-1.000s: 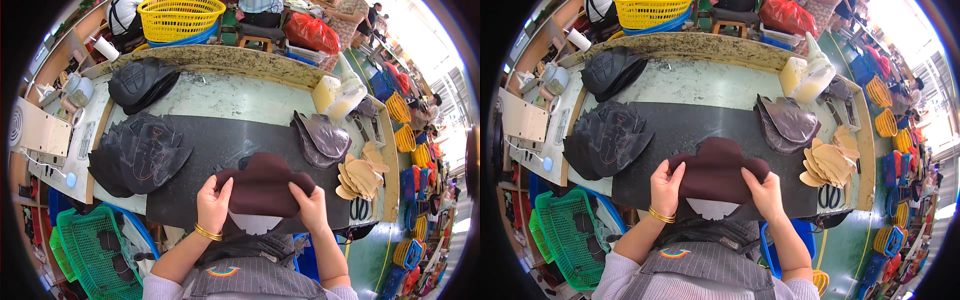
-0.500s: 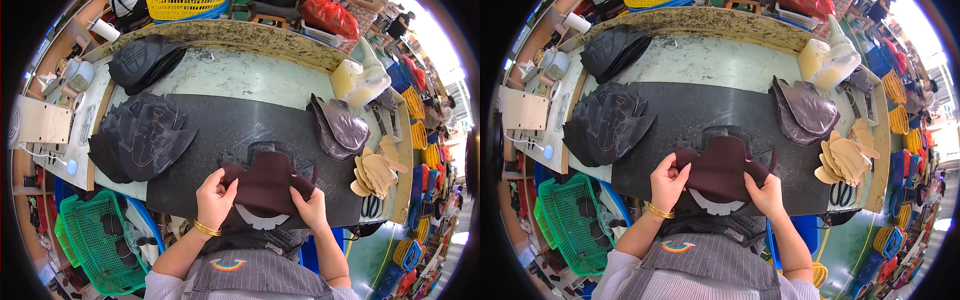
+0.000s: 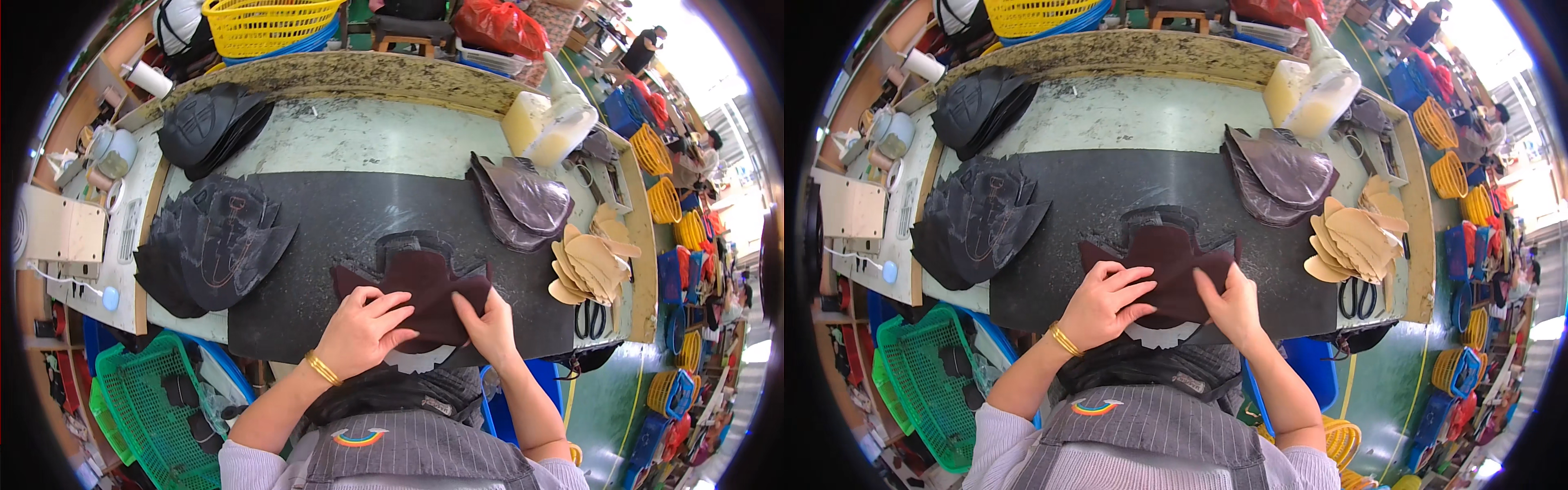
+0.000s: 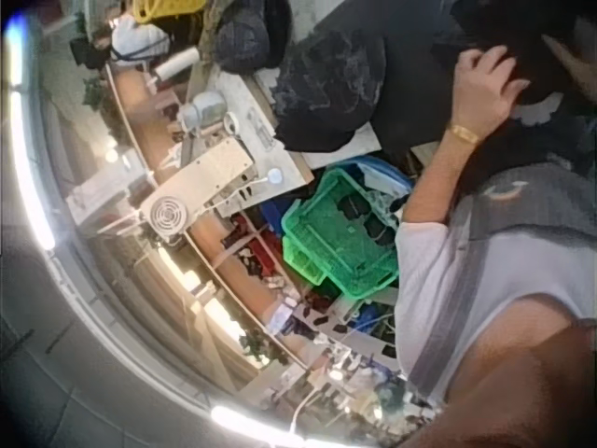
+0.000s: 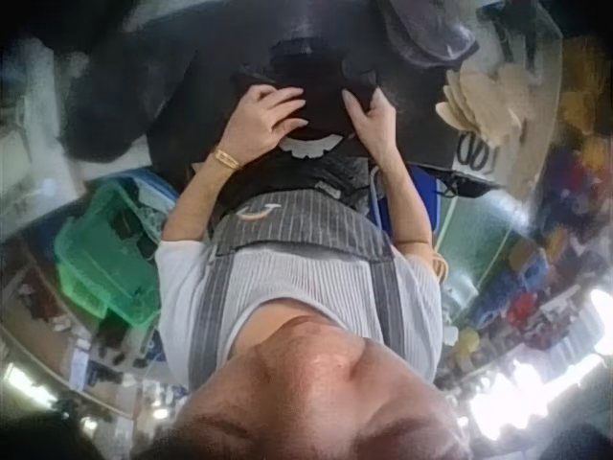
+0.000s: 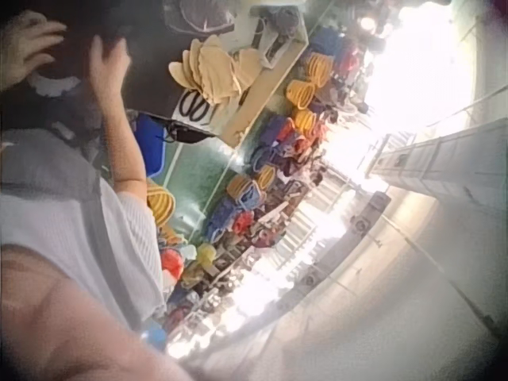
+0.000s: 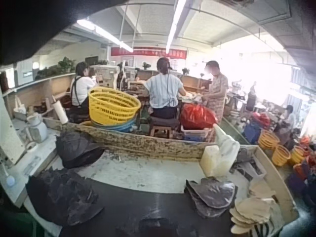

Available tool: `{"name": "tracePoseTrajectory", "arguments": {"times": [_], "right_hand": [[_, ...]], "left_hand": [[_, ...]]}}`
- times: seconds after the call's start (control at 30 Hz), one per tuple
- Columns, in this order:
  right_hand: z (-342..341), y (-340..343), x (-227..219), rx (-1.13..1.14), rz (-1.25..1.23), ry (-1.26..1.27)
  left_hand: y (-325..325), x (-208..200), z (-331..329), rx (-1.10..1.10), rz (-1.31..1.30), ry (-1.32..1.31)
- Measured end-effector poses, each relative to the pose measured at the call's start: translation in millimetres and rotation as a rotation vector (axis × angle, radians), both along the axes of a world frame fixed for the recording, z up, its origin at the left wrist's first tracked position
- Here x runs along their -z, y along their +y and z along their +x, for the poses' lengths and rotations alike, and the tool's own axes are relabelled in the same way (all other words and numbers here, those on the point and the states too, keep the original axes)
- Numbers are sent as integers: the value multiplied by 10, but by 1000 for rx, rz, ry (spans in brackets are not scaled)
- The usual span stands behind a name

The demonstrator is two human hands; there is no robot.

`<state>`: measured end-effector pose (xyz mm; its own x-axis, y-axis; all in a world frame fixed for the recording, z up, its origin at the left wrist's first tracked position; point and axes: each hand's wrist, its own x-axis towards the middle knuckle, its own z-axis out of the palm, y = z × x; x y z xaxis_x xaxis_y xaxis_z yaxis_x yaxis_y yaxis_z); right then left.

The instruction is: The person assembles shoe components by peeling backing from adhesive pads, sticking them onto shoe upper pieces, and pressing fabric layers onto the assemblies by hand.

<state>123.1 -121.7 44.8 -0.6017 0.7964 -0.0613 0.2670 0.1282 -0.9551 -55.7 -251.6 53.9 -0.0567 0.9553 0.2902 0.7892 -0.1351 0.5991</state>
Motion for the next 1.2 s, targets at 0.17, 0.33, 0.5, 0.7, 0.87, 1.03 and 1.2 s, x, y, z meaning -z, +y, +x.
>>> {"name": "tracePoseTrajectory", "arguments": {"times": [0.17, 0.33, 0.5, 0.7, 0.87, 1.03, 1.2], "right_hand": [[147, 45, -91, 188, -62, -98], [153, 50, -95, 193, -64, -73], [164, 46, -149, 208, -64, -106], [157, 78, -6, 145, 98, -194], [185, 90, 55, 110, 316, -198], [151, 171, 107, 191, 533, -357], [421, 213, -224, -78, 831, -248]], "left_hand": [[-3, -79, 3, 22, -33, 30], [-3, -39, 17, 3, 6, 98], [-33, -52, 62, 11, -3, 136], [-76, -63, 81, 21, -28, 152], [-75, -88, 49, 44, -75, 102], [-85, -117, 33, 36, -85, 63], [-172, -140, -113, 90, -81, -89]]}}
